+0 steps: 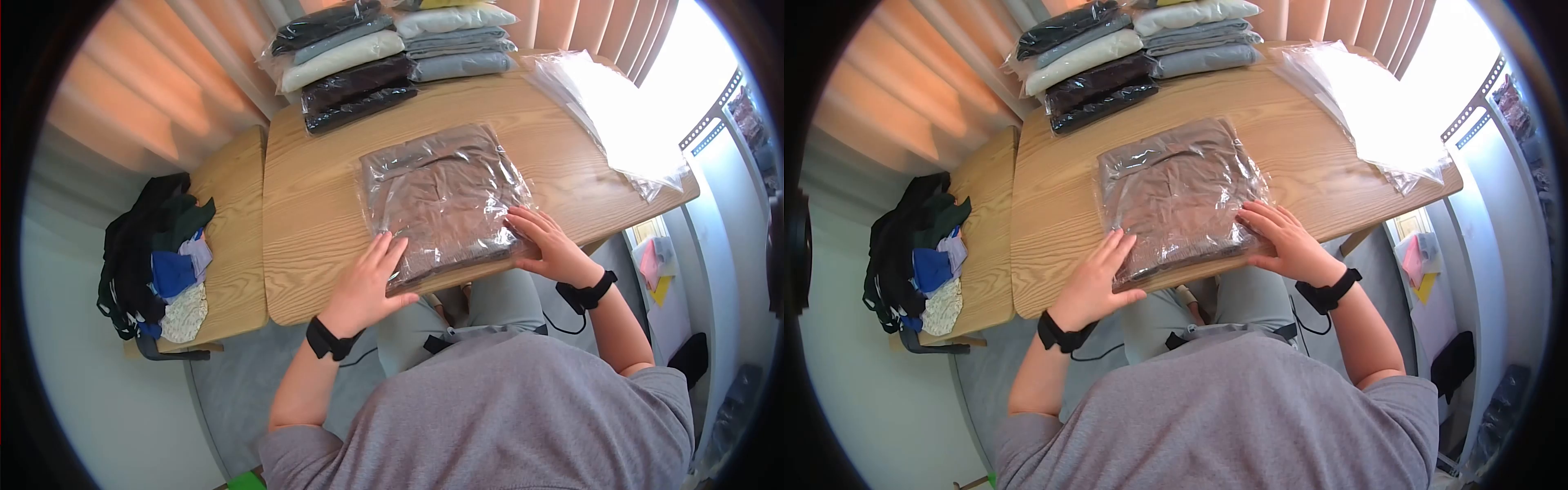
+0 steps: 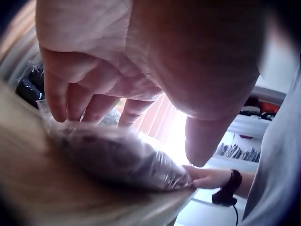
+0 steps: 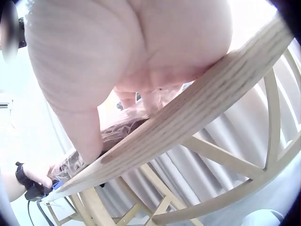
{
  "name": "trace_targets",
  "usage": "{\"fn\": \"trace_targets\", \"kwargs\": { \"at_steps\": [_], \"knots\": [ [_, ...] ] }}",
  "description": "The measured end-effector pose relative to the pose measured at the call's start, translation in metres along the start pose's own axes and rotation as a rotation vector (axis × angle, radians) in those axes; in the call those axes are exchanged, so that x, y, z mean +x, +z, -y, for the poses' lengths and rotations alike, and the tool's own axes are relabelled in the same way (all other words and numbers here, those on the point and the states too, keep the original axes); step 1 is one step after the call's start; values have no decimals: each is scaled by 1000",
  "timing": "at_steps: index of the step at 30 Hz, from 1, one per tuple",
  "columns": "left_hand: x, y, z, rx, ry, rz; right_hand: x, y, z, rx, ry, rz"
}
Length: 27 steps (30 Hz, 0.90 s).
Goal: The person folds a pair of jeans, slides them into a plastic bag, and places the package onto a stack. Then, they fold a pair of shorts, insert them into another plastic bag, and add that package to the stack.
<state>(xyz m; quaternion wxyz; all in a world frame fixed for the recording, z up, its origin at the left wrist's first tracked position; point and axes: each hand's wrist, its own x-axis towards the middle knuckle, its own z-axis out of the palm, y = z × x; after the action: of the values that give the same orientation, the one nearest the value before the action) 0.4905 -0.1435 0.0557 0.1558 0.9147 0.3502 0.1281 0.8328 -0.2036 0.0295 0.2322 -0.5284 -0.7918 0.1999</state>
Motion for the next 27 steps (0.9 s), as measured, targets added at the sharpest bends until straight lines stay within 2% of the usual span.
{"fn": "trace_targets", "kwargs": {
  "at_steps": [3,9,13,14,18,20,21,23,24,26,27],
  "knots": [
    [-6,16,9,-18,-36,45,-5,-6,-7,67,30,0],
    [-2,25,26,-37,-1,-30,-12,-2,-23,110,49,-71],
    [5,13,23,-61,-118,-50,-8,-5,-24,147,22,-119],
    [8,10,23,-67,-148,-72,-10,-7,-17,365,213,-121],
    [18,-3,30,-139,-172,-118,0,-8,-28,426,240,-182],
    [24,-18,29,-347,-223,-250,9,-16,-30,450,196,-280],
    [28,-28,29,-345,-220,-260,16,-24,-28,445,187,-282],
    [37,-52,31,-384,-186,-436,31,-47,-15,529,167,-349],
    [42,-63,34,-380,-182,-446,40,-58,-7,536,113,-394],
    [55,-87,38,-545,-160,-556,56,-90,17,535,126,-387],
    [61,-101,34,-539,-152,-568,65,-102,27,538,153,-375]
  ]
}}
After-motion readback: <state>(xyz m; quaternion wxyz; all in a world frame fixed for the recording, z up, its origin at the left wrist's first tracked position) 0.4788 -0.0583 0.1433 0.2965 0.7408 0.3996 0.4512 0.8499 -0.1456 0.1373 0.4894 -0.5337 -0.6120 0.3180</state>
